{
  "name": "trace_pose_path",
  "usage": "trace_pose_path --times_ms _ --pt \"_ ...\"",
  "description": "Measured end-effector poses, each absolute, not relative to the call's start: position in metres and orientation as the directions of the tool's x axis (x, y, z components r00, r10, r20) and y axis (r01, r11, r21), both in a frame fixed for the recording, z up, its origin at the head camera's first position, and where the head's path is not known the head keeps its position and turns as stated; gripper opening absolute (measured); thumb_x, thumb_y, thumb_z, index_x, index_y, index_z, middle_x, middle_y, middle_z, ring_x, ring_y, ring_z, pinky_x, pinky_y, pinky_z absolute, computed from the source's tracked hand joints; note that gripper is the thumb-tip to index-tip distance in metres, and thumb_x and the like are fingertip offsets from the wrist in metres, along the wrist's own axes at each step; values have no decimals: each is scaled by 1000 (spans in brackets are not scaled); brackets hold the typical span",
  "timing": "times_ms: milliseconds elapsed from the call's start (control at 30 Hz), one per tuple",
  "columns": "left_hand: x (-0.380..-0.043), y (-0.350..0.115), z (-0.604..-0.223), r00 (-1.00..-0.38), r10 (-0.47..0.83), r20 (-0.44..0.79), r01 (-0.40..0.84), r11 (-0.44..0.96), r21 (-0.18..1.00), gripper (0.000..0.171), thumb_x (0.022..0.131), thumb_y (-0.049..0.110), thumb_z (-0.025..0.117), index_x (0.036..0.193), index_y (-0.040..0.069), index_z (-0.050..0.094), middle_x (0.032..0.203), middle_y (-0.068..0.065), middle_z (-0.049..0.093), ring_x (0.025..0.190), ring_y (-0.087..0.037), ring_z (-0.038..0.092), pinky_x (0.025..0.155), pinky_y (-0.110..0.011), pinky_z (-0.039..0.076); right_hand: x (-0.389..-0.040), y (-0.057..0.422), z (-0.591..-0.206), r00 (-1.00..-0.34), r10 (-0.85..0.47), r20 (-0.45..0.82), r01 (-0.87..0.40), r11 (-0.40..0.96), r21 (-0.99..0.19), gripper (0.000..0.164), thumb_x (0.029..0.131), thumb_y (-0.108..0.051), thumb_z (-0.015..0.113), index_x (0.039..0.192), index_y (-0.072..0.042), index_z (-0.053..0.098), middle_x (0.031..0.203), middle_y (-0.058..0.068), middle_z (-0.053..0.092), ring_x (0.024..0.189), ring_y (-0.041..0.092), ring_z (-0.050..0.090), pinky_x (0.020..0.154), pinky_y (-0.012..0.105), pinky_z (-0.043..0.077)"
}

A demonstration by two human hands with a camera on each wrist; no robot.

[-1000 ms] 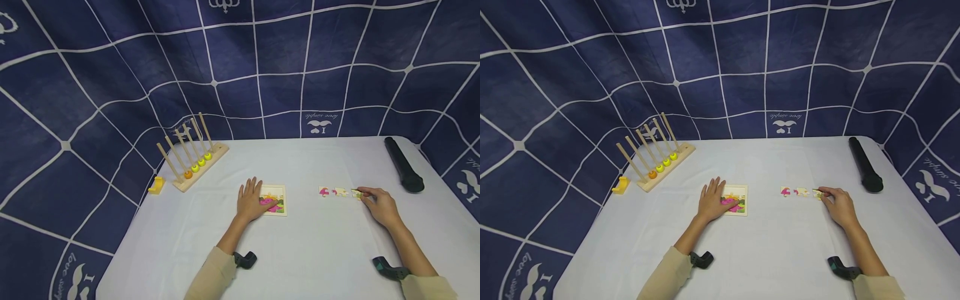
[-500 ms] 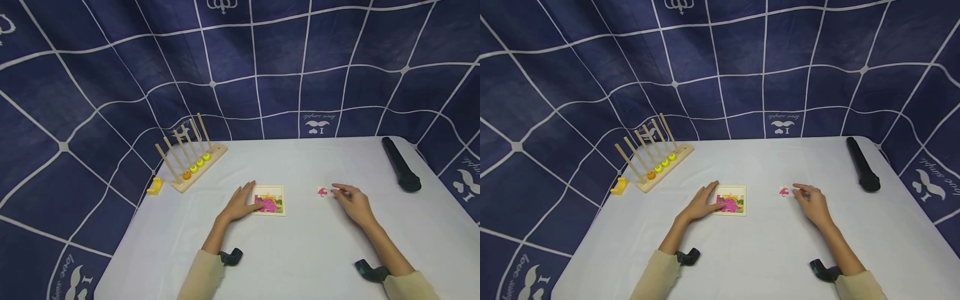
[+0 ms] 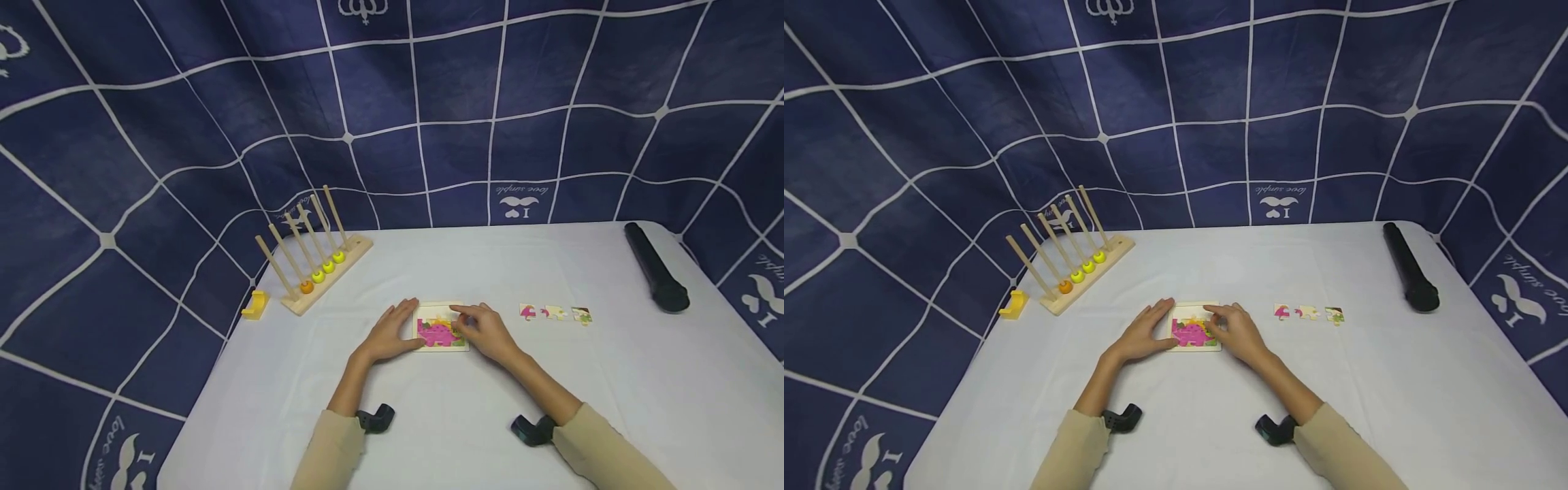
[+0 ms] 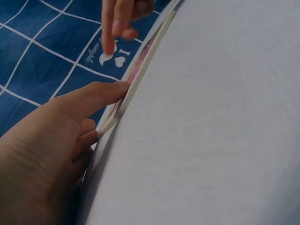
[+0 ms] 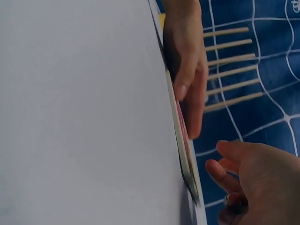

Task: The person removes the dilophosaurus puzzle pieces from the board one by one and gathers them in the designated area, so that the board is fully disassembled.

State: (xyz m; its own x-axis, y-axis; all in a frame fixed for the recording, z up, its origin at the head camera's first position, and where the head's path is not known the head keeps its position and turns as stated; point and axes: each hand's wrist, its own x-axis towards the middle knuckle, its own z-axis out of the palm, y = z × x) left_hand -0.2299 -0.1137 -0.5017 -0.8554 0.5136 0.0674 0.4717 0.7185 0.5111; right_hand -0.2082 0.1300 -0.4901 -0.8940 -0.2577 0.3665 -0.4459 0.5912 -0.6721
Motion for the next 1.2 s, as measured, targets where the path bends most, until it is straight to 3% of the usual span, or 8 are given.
trace_pose_path --times_ms 200,333,433,533,900,1200 --pt "-230 -115 -503 -855 513 77 482 730 485 86 75 56 60 142 13 26 148 3 23 137 -13 14 112 -33 9 -219 101 -494 -876 -331 352 -482 564 -670 37 77 -18 71 111 -6 64 71 -11 59 70 11 51 86 39 42" --pt "-230 -114 -505 -854 514 80 486 734 475 85 76 56 59 142 14 27 148 3 23 137 -12 14 112 -33 9 -222 95 -499 -873 -364 325 -486 601 -634 39 76 -25 72 110 -6 65 74 -9 58 73 12 50 82 35 44" --pt "-230 -113 -505 -856 510 77 482 738 472 84 76 55 59 142 14 27 148 3 23 137 -11 14 112 -32 8 -222 94 -501 -878 -378 294 -477 624 -619 39 76 -28 71 108 -7 66 84 -3 62 79 13 50 71 31 44" --pt "-231 -114 -504 -859 506 79 481 743 466 83 76 54 60 142 14 27 148 3 23 137 -12 14 112 -32 9 -222 93 -499 -876 -390 282 -478 636 -606 36 76 -29 71 106 -9 67 89 -1 63 81 13 50 70 30 44" --pt "-229 -114 -506 -871 487 68 460 757 464 88 74 57 60 143 14 24 147 3 24 136 -10 15 112 -30 8 -221 90 -499 -871 -380 310 -488 599 -635 29 74 -22 73 100 -10 67 77 -4 58 76 14 49 66 29 42" --pt "-229 -114 -503 -868 490 77 465 750 470 88 74 55 61 143 13 24 147 1 24 136 -12 15 112 -31 9 -222 92 -501 -847 -374 379 -531 559 -636 26 73 -19 74 97 -13 67 77 -4 60 78 15 51 68 31 43"
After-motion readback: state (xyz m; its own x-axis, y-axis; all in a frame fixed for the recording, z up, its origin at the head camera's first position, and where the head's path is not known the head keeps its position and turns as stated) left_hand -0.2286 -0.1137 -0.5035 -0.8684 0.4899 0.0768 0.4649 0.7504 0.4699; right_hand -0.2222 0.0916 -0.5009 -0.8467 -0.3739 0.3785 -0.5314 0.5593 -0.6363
